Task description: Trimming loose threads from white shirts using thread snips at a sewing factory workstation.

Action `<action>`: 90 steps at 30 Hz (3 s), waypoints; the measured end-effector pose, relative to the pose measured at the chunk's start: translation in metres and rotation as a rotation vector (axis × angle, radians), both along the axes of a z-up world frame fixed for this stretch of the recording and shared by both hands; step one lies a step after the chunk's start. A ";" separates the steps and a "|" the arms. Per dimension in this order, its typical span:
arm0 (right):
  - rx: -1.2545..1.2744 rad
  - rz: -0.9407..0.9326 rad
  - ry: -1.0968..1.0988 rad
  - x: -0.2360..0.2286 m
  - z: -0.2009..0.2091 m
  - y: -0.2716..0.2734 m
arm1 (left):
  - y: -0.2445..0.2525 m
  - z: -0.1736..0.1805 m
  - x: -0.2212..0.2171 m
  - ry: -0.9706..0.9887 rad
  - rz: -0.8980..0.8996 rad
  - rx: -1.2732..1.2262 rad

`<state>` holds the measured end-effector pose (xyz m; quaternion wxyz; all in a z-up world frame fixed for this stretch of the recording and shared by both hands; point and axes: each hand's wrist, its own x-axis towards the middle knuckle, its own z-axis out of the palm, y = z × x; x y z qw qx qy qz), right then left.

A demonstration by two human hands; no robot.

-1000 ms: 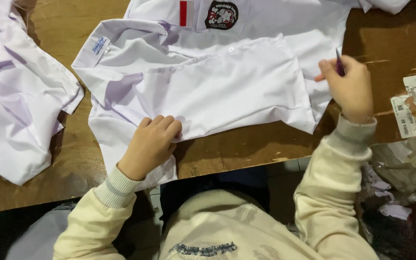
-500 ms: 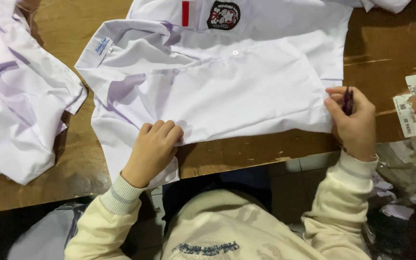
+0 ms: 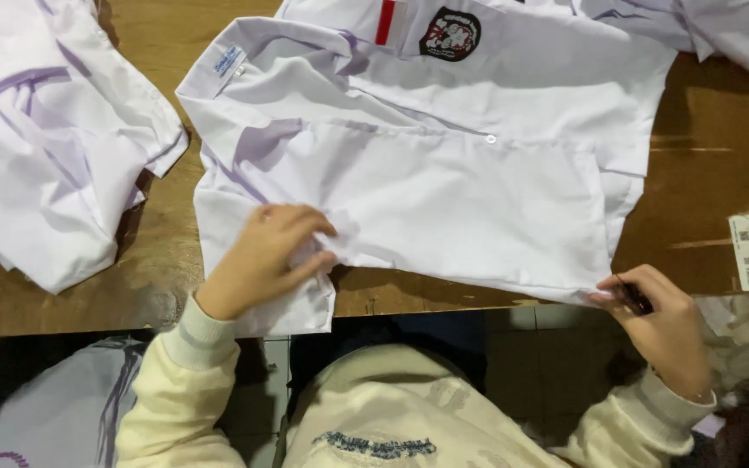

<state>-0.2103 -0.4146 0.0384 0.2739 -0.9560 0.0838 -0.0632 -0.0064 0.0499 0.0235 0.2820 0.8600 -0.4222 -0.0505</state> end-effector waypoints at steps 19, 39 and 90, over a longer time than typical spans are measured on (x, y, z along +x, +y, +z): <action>0.286 -0.053 0.395 -0.041 -0.049 -0.037 | 0.105 -0.057 0.203 -0.089 0.363 -0.315; 0.363 -0.198 0.407 -0.045 -0.056 -0.059 | 0.089 -0.035 0.156 -0.239 0.735 -0.459; -0.015 -0.374 -0.270 0.074 -0.036 -0.081 | 0.050 -0.011 0.115 0.724 0.621 -0.895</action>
